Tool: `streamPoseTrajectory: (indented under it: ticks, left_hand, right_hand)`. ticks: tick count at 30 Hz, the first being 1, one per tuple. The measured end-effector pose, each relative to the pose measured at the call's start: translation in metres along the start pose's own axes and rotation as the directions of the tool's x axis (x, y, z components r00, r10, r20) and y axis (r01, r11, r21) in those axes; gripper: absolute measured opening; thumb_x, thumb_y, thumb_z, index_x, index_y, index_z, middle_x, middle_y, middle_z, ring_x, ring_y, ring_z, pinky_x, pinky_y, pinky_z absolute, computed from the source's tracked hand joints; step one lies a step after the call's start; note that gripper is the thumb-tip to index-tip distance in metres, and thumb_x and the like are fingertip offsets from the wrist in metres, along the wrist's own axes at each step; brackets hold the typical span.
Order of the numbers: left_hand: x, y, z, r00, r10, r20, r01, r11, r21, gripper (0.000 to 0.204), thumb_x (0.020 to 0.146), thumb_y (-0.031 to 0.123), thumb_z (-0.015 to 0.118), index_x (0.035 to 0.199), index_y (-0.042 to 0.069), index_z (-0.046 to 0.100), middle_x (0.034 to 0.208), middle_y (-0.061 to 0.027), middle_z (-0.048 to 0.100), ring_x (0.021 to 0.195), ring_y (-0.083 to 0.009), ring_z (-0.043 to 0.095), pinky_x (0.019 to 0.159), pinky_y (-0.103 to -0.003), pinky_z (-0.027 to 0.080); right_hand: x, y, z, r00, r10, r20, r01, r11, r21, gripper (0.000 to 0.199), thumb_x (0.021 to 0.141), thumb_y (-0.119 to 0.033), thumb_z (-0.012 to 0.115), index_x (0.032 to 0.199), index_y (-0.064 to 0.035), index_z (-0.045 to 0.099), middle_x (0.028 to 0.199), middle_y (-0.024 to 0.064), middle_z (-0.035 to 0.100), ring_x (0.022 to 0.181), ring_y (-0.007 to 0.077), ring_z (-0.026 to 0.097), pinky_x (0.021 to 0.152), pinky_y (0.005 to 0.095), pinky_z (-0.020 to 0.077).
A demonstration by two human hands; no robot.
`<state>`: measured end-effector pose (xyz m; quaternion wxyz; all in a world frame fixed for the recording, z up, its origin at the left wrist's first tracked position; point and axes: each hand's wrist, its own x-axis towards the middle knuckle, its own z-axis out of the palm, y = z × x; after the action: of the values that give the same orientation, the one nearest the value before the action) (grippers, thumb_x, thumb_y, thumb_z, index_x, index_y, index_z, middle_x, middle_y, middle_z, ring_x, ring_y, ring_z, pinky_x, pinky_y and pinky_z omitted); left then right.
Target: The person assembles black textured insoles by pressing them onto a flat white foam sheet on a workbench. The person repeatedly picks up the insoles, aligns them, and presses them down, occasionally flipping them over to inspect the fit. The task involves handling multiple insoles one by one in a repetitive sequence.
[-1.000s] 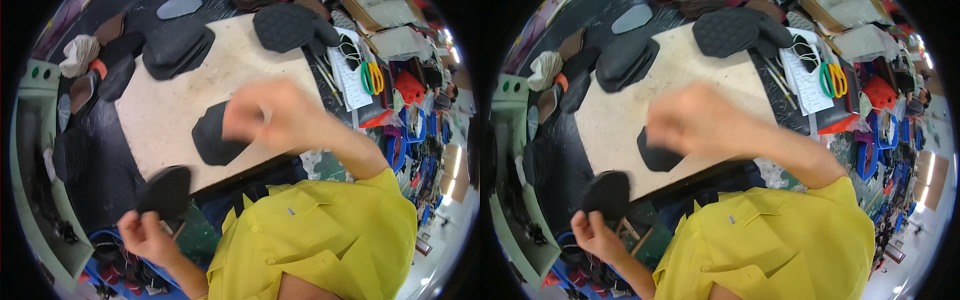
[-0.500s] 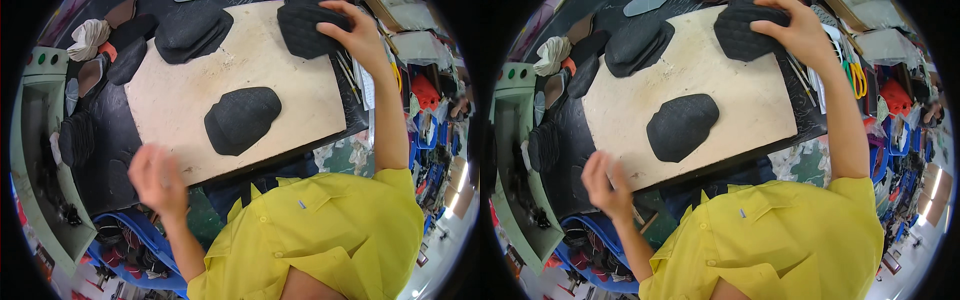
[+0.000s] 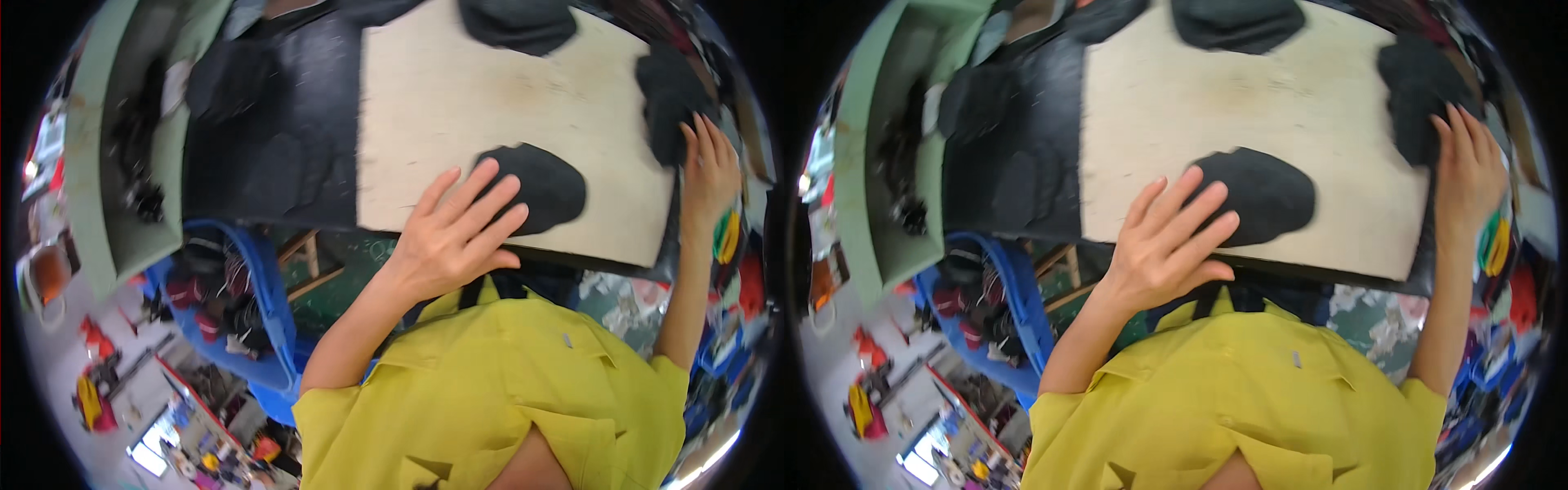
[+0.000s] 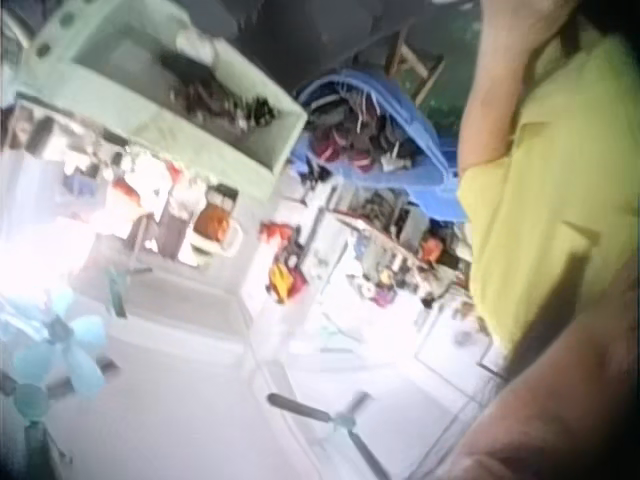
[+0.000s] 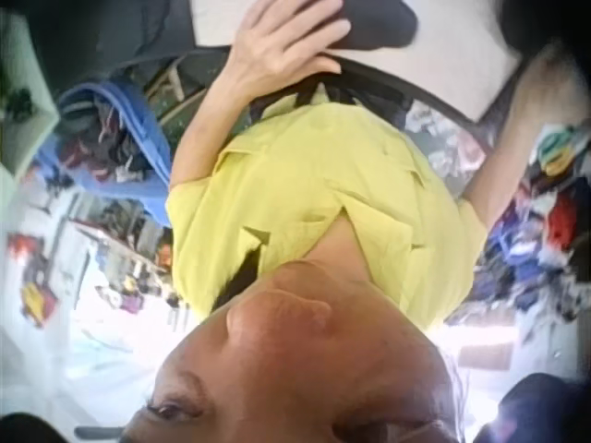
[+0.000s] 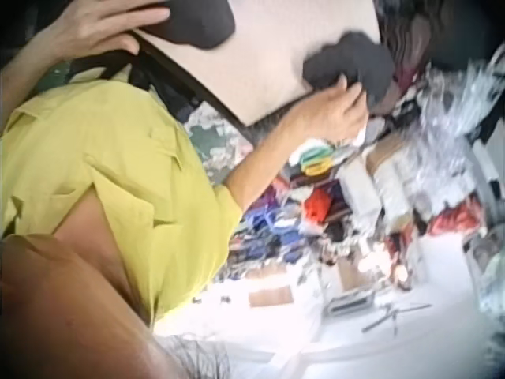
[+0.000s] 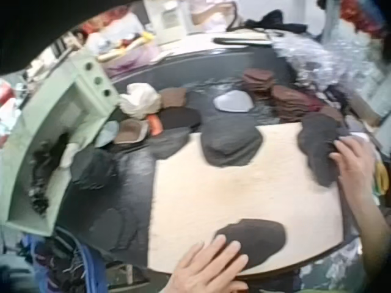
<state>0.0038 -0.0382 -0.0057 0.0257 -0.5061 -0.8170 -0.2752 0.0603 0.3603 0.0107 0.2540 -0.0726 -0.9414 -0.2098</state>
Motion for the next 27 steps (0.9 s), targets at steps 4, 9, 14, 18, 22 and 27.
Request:
streamPoseTrajectory:
  ticks: [4, 9, 14, 18, 22, 27]
  left_hand:
    - [-0.045, -0.059, -0.045, 0.831, -0.287, -0.476, 0.428, 0.877, 0.219, 0.060, 0.073, 0.030, 0.084, 0.121, 0.001, 0.062, 0.125, -0.0197, 0.060, 0.121, -0.0445, 0.052, 0.108, -0.055, 0.034]
    - [-0.092, -0.101, -0.068, 0.622, -0.692, -0.368, 0.771, 0.622, 0.134, 0.095, 0.068, 0.031, 0.088, 0.145, 0.003, 0.041, 0.148, -0.0279, 0.039, 0.138, -0.0427, 0.037, 0.111, -0.047, 0.034]
    - [-0.096, -0.096, -0.061, 0.711, -0.639, -0.294, 0.698, 0.689, 0.193, 0.065, 0.082, 0.021, 0.078, 0.139, 0.007, 0.052, 0.146, -0.0224, 0.046, 0.137, -0.0402, 0.040, 0.112, -0.046, 0.032]
    - [-0.071, -0.068, -0.050, 0.770, -0.441, -0.461, 0.581, 0.784, 0.219, 0.045, 0.080, 0.010, 0.078, 0.123, 0.003, 0.064, 0.128, -0.0186, 0.059, 0.124, -0.0371, 0.053, 0.103, -0.043, 0.042]
    - [-0.029, 0.003, -0.017, 0.950, -0.095, -0.298, 0.134, 0.985, 0.110, 0.023, 0.075, 0.011, 0.080, 0.096, 0.006, 0.072, 0.098, -0.0081, 0.068, 0.096, -0.0277, 0.065, 0.082, -0.039, 0.050]
    - [-0.016, 0.027, 0.020, 0.970, -0.023, -0.242, 0.041, 0.997, 0.069, 0.019, 0.081, 0.015, 0.075, 0.091, 0.000, 0.070, 0.098, -0.0132, 0.069, 0.095, -0.0295, 0.064, 0.074, -0.037, 0.055]
  right_hand:
    - [-0.010, 0.011, 0.010, 0.999, 0.024, 0.043, -0.027, 0.997, 0.075, 0.023, 0.089, -0.018, 0.071, 0.110, -0.0094, 0.070, 0.105, 0.0043, 0.070, 0.093, 0.0230, 0.066, 0.082, 0.0318, 0.0500]
    - [-0.006, 0.027, 0.017, 0.908, 0.238, 0.344, -0.396, 0.753, 0.526, 0.024, 0.091, -0.014, 0.070, 0.112, -0.0022, 0.068, 0.106, 0.0055, 0.070, 0.095, 0.0154, 0.064, 0.085, 0.0261, 0.0480]
    - [0.006, 0.012, -0.035, 0.855, 0.283, 0.435, -0.471, 0.072, 0.879, 0.027, 0.091, -0.009, 0.071, 0.115, 0.0018, 0.066, 0.106, 0.0045, 0.069, 0.097, 0.0095, 0.062, 0.088, 0.0221, 0.0473]
    - [-0.005, -0.045, -0.068, 0.811, 0.111, 0.575, -0.554, -0.174, 0.814, 0.024, 0.086, -0.002, 0.074, 0.109, 0.0013, 0.068, 0.094, 0.0020, 0.070, 0.082, 0.0067, 0.063, 0.075, 0.0197, 0.0497]
    - [0.008, -0.098, -0.076, 0.725, -0.120, 0.678, -0.685, -0.033, 0.728, 0.012, 0.083, -0.007, 0.077, 0.089, 0.0034, 0.072, 0.079, -0.0004, 0.068, 0.071, 0.0019, 0.059, 0.064, 0.0180, 0.0478]
    - [0.004, -0.124, -0.061, 0.667, -0.204, 0.716, -0.735, -0.027, 0.677, 0.015, 0.084, -0.010, 0.076, 0.090, 0.0033, 0.072, 0.074, -0.0021, 0.067, 0.065, 0.0007, 0.056, 0.057, 0.0167, 0.0447]
